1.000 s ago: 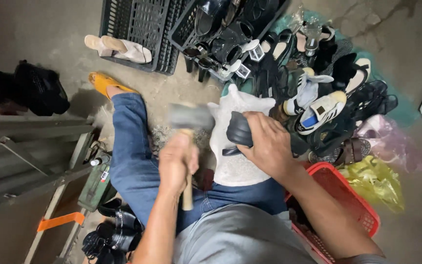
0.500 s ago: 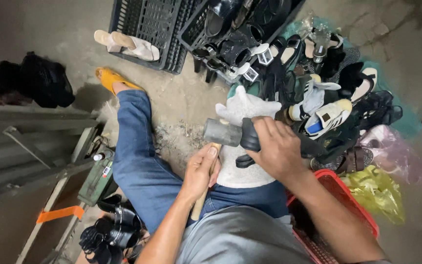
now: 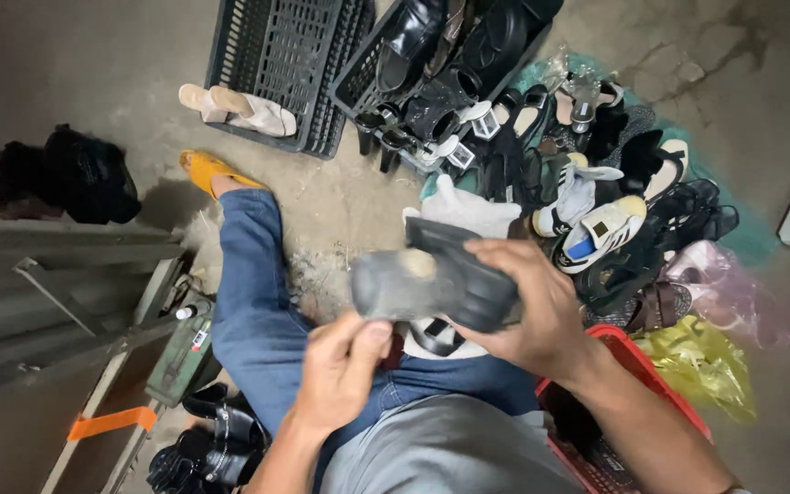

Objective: Repairing shoes by brushing off dirt, hammering soles, and fitting replacement parts.

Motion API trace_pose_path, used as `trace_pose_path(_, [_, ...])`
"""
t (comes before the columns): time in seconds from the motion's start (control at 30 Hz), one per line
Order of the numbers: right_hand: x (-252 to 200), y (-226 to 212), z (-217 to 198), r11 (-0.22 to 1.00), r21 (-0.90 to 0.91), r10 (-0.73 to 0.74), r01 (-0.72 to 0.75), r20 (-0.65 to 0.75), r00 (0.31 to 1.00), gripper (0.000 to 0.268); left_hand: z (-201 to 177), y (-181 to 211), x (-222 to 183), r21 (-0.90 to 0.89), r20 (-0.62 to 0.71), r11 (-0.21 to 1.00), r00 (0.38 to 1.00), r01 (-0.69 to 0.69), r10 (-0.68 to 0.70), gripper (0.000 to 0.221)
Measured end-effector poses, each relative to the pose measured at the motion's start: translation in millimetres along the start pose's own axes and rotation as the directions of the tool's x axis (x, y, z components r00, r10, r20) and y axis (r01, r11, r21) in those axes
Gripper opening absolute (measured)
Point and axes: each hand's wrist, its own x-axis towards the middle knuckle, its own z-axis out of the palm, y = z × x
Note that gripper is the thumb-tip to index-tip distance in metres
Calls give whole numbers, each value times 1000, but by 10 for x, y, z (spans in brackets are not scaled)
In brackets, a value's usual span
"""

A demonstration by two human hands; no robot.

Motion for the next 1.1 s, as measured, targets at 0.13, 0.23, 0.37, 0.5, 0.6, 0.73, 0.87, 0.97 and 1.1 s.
trace_pose_path(0.13, [-267, -35, -8, 996, -51, 72, -74, -47, 996, 84, 83, -152, -144, 81, -148, 997, 989, -10, 22, 31])
trace_pose_path(0.23, [-269, -102, -104, 990, -129, 43, -52, -75, 996, 77, 280, -67, -57, -294, -294, 945, 955, -140, 50, 46])
trace_pose_path(0.37, [-391, -76, -187, 965, -232, 115, -126, -59, 992, 69, 347, -210, -63, -49, -45, 998, 999, -29, 27, 27])
trace_pose_path(0.5, [-456, -55, -199, 963, -220, 134, -154, -105, 985, 75, 453, -430, -115, 59, -254, 995, 963, -80, 93, 35])
trace_pose_path(0.6, [-590, 126, -64, 974, -111, 178, -199, -176, 968, 65, 554, -538, 30, -47, -165, 990, 979, -132, 123, 15])
trace_pose_path(0.73, [-694, 165, -41, 958, -125, 235, -257, -166, 958, 67, 516, -595, -109, -62, -258, 989, 959, -137, 117, 25])
trace_pose_path(0.87, [-663, 165, -35, 939, -133, 299, -317, -138, 944, 66, 446, -187, 176, 106, -183, 969, 954, -223, 239, 5])
trace_pose_path(0.97, [-680, 255, -30, 909, -158, 372, -386, -112, 921, 65, 508, -504, 46, 67, -210, 963, 940, -259, 268, 3])
trace_pose_path(1.1, [-585, 139, -65, 879, -160, 449, -450, -47, 892, 67, 544, -409, 205, 218, -127, 940, 947, -263, 294, 29])
